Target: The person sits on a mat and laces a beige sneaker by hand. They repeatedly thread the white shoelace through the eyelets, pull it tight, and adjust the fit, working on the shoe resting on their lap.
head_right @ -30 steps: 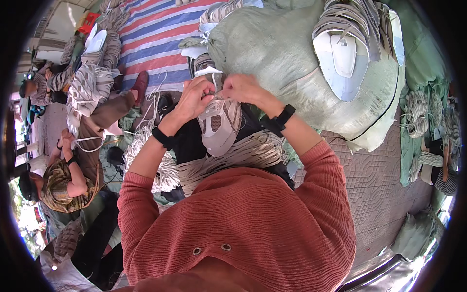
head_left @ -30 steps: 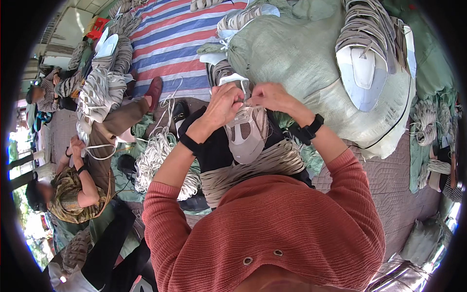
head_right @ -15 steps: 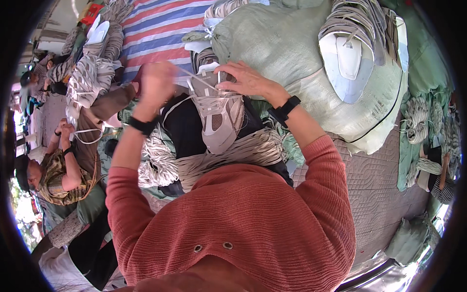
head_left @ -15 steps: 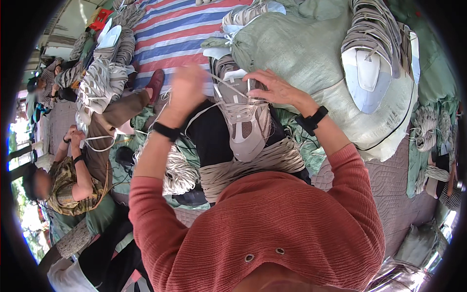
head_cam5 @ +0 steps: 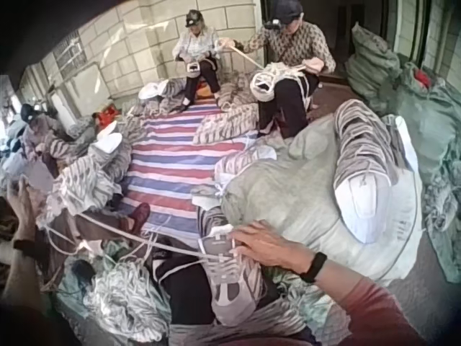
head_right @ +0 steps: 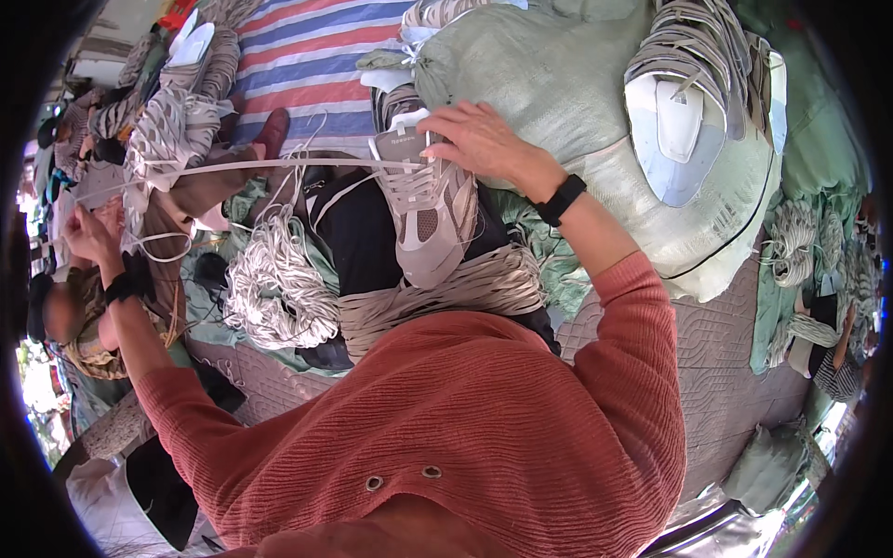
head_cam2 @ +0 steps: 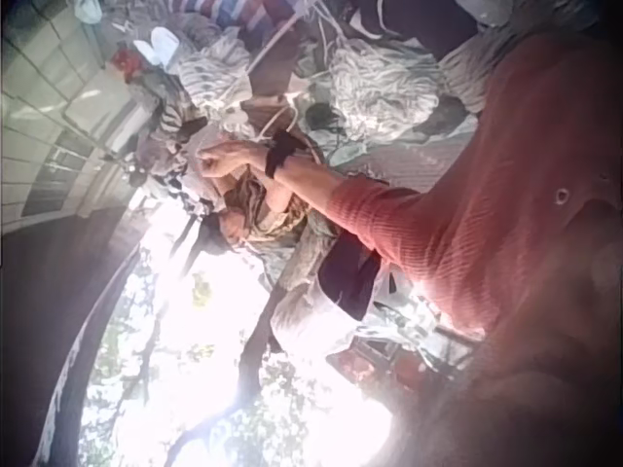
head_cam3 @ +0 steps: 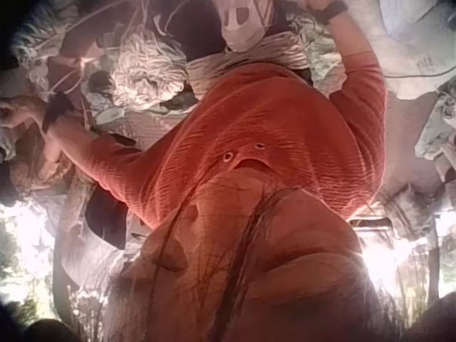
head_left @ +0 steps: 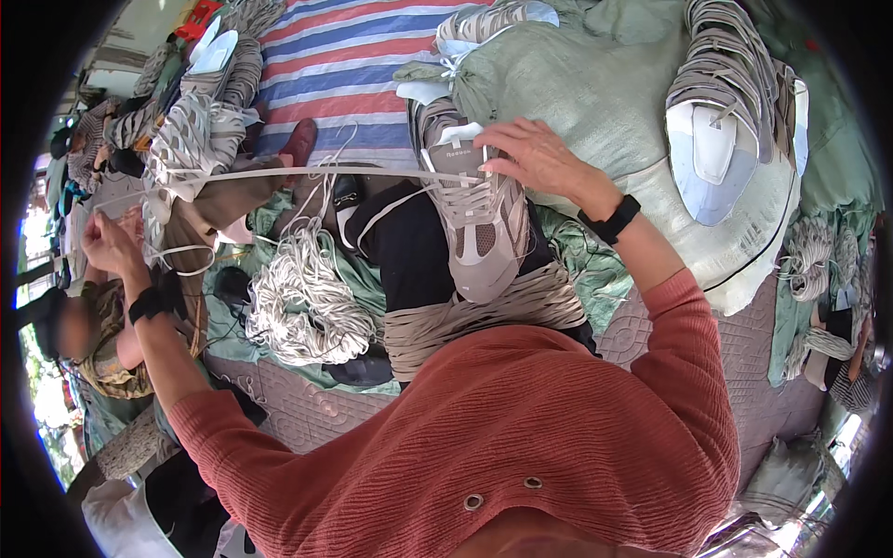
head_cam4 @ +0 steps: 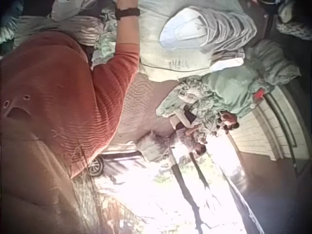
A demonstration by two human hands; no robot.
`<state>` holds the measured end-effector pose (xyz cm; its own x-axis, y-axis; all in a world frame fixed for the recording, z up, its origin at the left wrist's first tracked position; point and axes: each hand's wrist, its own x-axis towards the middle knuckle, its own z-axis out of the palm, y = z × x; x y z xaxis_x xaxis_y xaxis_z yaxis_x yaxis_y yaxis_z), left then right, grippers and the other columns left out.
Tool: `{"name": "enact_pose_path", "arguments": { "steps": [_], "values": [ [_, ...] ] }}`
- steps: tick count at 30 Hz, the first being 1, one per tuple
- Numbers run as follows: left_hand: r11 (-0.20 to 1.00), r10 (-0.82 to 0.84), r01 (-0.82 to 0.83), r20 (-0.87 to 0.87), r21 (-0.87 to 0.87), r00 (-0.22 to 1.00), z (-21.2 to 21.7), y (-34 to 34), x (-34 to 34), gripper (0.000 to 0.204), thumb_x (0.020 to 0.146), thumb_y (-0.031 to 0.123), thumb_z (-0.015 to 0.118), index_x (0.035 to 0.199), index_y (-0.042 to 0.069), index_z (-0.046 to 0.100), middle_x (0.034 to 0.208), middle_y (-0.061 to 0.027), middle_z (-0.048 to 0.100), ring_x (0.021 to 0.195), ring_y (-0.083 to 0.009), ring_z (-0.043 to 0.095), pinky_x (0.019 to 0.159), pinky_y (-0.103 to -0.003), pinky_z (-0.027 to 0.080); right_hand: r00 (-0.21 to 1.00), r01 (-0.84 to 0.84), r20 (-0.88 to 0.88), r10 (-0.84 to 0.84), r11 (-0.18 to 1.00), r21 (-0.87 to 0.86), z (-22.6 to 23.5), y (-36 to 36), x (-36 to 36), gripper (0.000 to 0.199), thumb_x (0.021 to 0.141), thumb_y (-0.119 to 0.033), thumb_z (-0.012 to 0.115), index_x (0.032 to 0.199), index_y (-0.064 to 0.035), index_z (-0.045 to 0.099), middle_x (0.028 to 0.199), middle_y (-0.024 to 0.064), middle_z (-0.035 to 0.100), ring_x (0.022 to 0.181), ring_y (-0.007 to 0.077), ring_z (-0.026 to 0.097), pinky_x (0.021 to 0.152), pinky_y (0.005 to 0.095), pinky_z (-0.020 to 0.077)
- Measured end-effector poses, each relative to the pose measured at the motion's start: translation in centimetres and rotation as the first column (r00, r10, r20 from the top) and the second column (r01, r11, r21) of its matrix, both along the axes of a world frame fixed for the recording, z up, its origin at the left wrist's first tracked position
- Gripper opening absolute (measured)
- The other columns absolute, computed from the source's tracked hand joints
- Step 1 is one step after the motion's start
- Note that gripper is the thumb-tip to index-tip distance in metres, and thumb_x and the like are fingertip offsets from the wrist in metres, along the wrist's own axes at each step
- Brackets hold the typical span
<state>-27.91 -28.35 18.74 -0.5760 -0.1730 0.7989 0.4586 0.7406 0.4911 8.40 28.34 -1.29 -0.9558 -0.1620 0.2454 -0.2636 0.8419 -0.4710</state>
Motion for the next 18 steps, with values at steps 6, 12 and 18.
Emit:
{"name": "enact_pose_path", "arguments": {
  "steps": [6, 12, 18],
  "values": [
    [0.771, -0.439, 0.311, 0.11, 0.555, 0.892, -3.6, 8.3, 4.5, 0.023, 0.09, 0.014, 0.055, 0.102, -0.006, 0.055, 0.087, -0.0141, 0.064, 0.076, -0.0237, 0.065, 0.07, -0.03, 0.054, 0.967, -0.248, 0.075, 0.243, 0.967, 0.065, 3.1, -0.9, -0.5, 0.015, 0.08, -0.018, 0.068, 0.092, -0.0117, 0.063, 0.088, 0.0041, 0.05, 0.094, 0.0213, 0.052, 0.087, 0.0373, 0.0344],
    [0.518, -0.669, 0.254, 0.201, 0.817, 0.716, -6.2, 13.4, 8.5, 0.029, 0.093, 0.018, 0.039, 0.098, -0.007, 0.054, 0.115, -0.0263, 0.059, 0.112, -0.0391, 0.056, 0.102, -0.045, 0.042, 0.93, -0.341, 0.198, 0.308, 0.927, 0.157, 2.4, -2.3, -2.0, 0.009, 0.079, -0.015, 0.066, 0.084, -0.0082, 0.064, 0.085, 0.0033, 0.051, 0.086, 0.0203, 0.053, 0.083, 0.0366, 0.0353],
    [0.156, -0.901, 0.062, 0.117, 0.986, 0.418, -8.9, 18.5, 12.5, 0.021, 0.091, 0.015, 0.041, 0.078, 0.0, 0.049, 0.12, -0.0307, 0.056, 0.124, -0.0442, 0.047, 0.111, -0.051, 0.032, 0.685, -0.228, 0.448, 0.574, 0.753, -0.617, 4.0, -2.2, -2.2, 0.007, 0.08, -0.009, 0.067, 0.081, -0.0038, 0.062, 0.083, -0.0008, 0.051, 0.078, 0.0121, 0.05, 0.079, 0.029, 0.0396]
  ]
}}
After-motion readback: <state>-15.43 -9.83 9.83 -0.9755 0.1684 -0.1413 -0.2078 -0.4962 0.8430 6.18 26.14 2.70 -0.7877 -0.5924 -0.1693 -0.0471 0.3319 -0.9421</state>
